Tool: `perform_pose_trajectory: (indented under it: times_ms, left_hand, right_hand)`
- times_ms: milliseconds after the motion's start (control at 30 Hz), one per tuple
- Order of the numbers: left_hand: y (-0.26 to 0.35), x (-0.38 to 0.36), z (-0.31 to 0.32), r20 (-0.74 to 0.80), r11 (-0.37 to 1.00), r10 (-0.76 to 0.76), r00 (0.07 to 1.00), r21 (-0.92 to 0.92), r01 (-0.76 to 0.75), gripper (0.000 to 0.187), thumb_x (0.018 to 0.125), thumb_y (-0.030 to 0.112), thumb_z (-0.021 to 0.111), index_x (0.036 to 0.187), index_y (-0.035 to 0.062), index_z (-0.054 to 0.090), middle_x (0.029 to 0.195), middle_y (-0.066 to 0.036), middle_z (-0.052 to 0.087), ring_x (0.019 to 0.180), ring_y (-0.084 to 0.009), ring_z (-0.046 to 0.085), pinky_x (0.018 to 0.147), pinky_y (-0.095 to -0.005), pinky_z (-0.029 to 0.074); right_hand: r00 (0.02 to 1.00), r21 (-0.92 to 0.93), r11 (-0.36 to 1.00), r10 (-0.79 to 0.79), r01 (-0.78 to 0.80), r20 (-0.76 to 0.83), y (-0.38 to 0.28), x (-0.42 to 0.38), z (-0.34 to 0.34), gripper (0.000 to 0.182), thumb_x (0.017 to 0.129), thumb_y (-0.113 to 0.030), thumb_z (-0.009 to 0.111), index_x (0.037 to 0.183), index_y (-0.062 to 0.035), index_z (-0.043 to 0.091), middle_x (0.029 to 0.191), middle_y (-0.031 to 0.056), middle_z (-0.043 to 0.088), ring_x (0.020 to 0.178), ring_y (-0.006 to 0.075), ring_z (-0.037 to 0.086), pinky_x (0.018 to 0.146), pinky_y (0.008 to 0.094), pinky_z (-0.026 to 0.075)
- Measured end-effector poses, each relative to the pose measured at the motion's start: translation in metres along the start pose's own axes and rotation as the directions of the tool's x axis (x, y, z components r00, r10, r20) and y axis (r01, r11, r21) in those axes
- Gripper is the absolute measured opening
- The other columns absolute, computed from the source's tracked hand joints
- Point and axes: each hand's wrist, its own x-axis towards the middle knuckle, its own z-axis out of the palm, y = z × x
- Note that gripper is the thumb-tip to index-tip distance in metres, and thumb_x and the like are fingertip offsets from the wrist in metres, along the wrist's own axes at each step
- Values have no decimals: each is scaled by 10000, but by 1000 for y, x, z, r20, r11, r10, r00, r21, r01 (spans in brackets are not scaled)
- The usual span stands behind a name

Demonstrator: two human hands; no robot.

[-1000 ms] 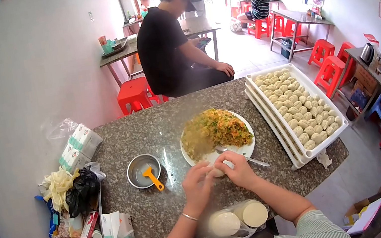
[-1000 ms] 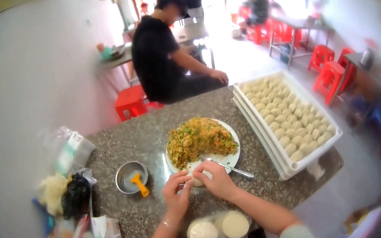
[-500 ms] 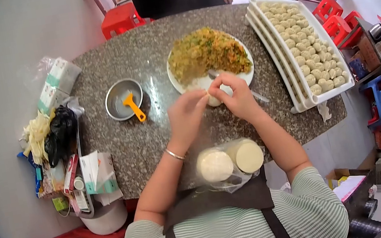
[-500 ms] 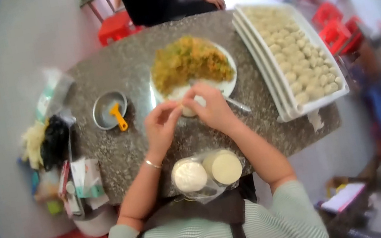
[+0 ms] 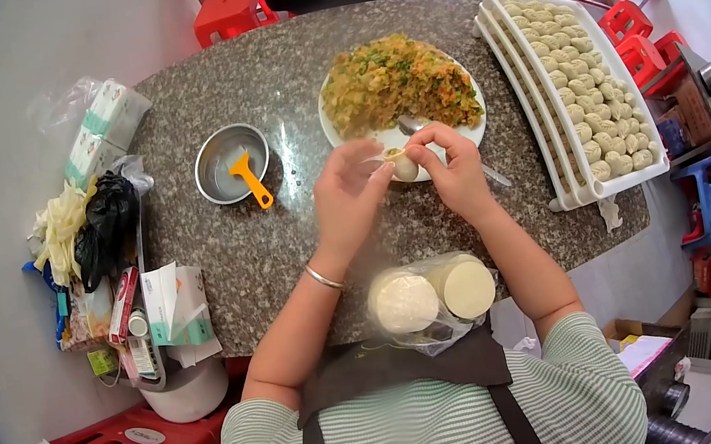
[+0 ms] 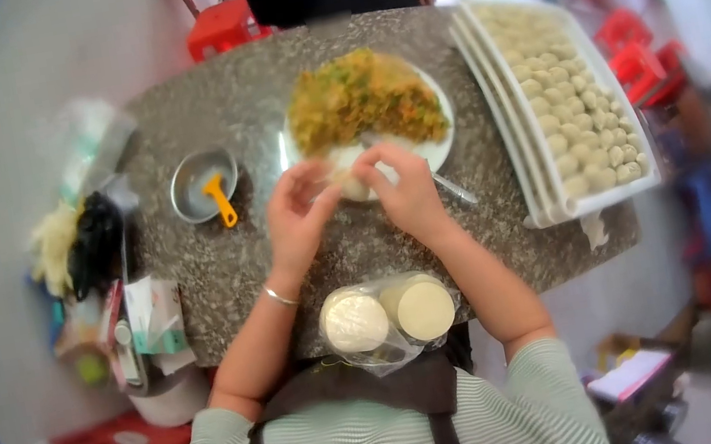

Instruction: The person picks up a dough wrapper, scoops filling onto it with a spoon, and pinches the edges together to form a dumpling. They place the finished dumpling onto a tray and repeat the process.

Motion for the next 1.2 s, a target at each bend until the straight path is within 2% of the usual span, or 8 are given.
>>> perform_pose_trajectory:
  times_ms: [67, 133, 367, 567, 900, 967, 1033, 1200]
  left_hand:
    - [0, 2, -5, 7, 998, -58, 998, 16, 58, 308, 859, 55, 700, 1131, -23, 578, 1040, -92, 662, 940, -167, 661, 791, -267, 535]
    - [0, 3, -10, 57, 957, -286, 957, -25, 288, 316, 869, 74, 697, 1146, -18, 576, 1077, -103, 648, 960, -164, 655, 796, -261, 538]
    - [5, 7, -9, 8, 851, -379, 926, -390, 351, 254, 950, 135, 608, 1148, -16, 559, 1116, -113, 636, 1036, -190, 647, 859, -270, 530]
    - [6, 5, -7, -43, 902, -226, 973, -386, 192, 231, 976, 117, 552, 1169, -10, 541, 1127, -119, 633, 1076, -209, 633, 911, -290, 508]
    - [1, 0, -5, 16, 961, 243, 970, 133, -243, 220, 950, 18, 515, 1163, -13, 560, 1219, -163, 590, 1056, -210, 634, 904, -330, 513]
    - [-3, 1, -9, 43, 916, 311, 949, 255, -311, 217, 945, 13, 515, 1155, -3, 569, 1247, -173, 573, 1049, -220, 638, 893, -339, 520]
    - [-4, 2, -12, 111, 781, 412, 904, 469, -413, 222, 918, -2, 549, 1136, 17, 588, 1277, -179, 545, 1030, -247, 644, 842, -347, 558]
    - [3, 1, -5, 97, 794, 410, 907, 451, -407, 277, 862, -41, 603, 1130, 29, 594, 1269, -166, 542, 1012, -238, 647, 782, -324, 600]
  right_hand:
    - [1000, 15, 1000, -11, 11, -19, 1, 0, 1, 143, 919, -129, 637, 883, 9, 622, 866, 46, 620, 841, 141, 564, 788, 267, 430]
    - [1000, 27, 1000, -10, 11, -25, 3, 0, 1, 145, 920, -131, 636, 884, 9, 622, 868, 45, 621, 842, 139, 563, 789, 265, 428]
    - [999, -7, 999, 41, -41, -30, 2, 2, -1, 162, 914, -148, 647, 883, 9, 621, 857, 37, 621, 826, 130, 560, 775, 264, 434]
    - [995, -23, 997, 78, -77, 62, 4, -1, 5, 147, 892, -134, 653, 871, 9, 625, 834, 47, 625, 810, 135, 569, 759, 269, 442]
    - [996, -43, 997, 60, -58, 61, 6, -2, 6, 150, 899, -136, 644, 871, 10, 619, 839, 45, 628, 809, 134, 571, 760, 273, 447]
    - [993, -34, 996, 89, -86, 77, 1, -1, 5, 120, 858, -109, 646, 873, 10, 633, 870, 120, 661, 847, 247, 629, 809, 334, 475]
    - [995, -30, 997, 72, -70, 74, 4, -1, 6, 127, 875, -115, 644, 867, 10, 626, 851, 85, 640, 825, 192, 600, 779, 307, 463]
    - [996, -33, 999, 43, -40, 81, 3, -2, 7, 139, 885, -122, 646, 857, 12, 622, 828, 57, 619, 798, 147, 574, 748, 284, 454]
